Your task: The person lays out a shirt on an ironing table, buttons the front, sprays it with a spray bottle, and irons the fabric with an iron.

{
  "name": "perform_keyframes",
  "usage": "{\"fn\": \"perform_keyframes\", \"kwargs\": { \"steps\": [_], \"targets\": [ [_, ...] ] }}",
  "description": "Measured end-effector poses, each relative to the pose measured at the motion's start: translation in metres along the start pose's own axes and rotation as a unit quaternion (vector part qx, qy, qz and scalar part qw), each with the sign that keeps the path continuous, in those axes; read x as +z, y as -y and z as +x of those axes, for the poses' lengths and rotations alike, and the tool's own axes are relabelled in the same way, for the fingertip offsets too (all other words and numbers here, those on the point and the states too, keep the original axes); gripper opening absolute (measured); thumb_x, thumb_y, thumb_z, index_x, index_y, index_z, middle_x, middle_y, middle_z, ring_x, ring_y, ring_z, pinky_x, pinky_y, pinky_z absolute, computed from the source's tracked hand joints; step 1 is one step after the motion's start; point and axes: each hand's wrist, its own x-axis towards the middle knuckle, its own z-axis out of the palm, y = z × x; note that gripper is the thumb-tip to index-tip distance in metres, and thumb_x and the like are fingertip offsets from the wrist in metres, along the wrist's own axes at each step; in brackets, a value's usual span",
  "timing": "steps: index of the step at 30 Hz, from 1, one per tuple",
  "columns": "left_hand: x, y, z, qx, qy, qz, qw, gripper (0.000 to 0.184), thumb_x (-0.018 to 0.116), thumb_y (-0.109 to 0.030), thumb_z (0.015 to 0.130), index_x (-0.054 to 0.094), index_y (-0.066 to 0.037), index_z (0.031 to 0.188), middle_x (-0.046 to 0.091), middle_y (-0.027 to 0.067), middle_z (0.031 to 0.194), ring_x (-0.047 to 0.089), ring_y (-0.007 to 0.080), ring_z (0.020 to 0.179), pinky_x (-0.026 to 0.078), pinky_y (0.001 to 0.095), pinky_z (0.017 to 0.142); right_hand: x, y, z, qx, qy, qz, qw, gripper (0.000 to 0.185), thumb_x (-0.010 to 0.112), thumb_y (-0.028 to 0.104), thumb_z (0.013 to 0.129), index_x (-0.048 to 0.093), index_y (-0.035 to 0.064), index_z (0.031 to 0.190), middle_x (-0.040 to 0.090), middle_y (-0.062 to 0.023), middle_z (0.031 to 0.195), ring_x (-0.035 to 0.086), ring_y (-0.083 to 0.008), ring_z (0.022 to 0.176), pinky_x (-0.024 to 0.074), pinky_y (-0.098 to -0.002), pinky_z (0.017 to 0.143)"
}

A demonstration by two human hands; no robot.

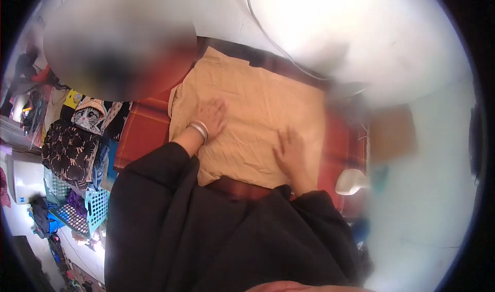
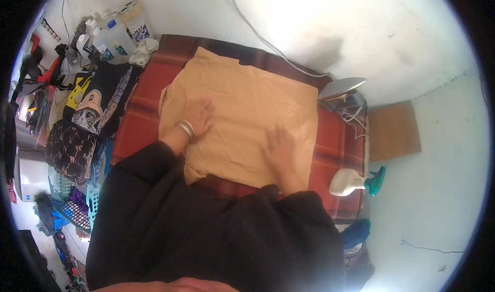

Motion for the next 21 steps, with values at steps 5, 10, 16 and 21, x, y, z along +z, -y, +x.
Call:
{"fn": "perform_keyframes", "kwargs": {
  "steps": [5, 10, 16, 21],
  "targets": [
    [-0.001, 0.004, -0.031, -0.005, 0.032, -0.04, 0.999, 0.064, 0.034, -0.042, 0.088, 0.018, -0.009, 0.141, 0.012, 0.0037, 0.149, 0.008, 0.021, 0.137, 0.009, 0.0509, 0.108, 0.001, -0.077, -0.016, 0.223, -0.023, -0.06, 0.973, 0.055, 0.046, 0.039, 0.086, 0.036, 0.0141, 0.134, 0.025, -0.0143, 0.143, 0.022, -0.0297, 0.133, 0.0196, -0.0565, 0.103],
    [0.007, -0.006, -0.023, -0.079, -0.007, -0.041, 0.996, 0.066, 0.034, -0.044, 0.088, 0.016, -0.009, 0.141, 0.011, 0.005, 0.149, 0.008, 0.0221, 0.137, 0.009, 0.0499, 0.108, -0.036, -0.026, 0.005, 0.208, 0.053, -0.085, 0.973, 0.052, 0.043, 0.041, 0.087, 0.038, 0.0157, 0.133, 0.031, -0.0139, 0.139, 0.026, -0.0287, 0.131, 0.0226, -0.056, 0.102],
    [0.001, -0.041, -0.076, -0.054, 0.057, -0.032, 0.996, 0.069, 0.037, -0.046, 0.086, 0.019, -0.008, 0.141, 0.015, 0.0098, 0.147, 0.011, 0.0263, 0.136, 0.01, 0.0507, 0.107, 0.022, -0.087, 0.012, 0.155, -0.101, -0.135, 0.973, 0.046, 0.051, 0.04, 0.082, 0.049, 0.0148, 0.12, 0.044, -0.0124, 0.129, 0.042, -0.0302, 0.117, 0.0359, -0.0471, 0.094],
    [0.029, -0.043, -0.137, -0.025, 0.019, -0.057, 0.998, 0.067, 0.042, -0.046, 0.084, 0.028, -0.008, 0.137, 0.021, 0.0116, 0.145, 0.017, 0.0286, 0.135, 0.014, 0.0519, 0.106, -0.007, -0.136, 0.009, 0.396, -0.019, 0.165, 0.903, 0.029, 0.06, 0.034, 0.075, 0.065, 0.0125, 0.094, 0.061, -0.0122, 0.104, 0.055, -0.028, 0.102, 0.0465, -0.0419, 0.081]
  ]
}}
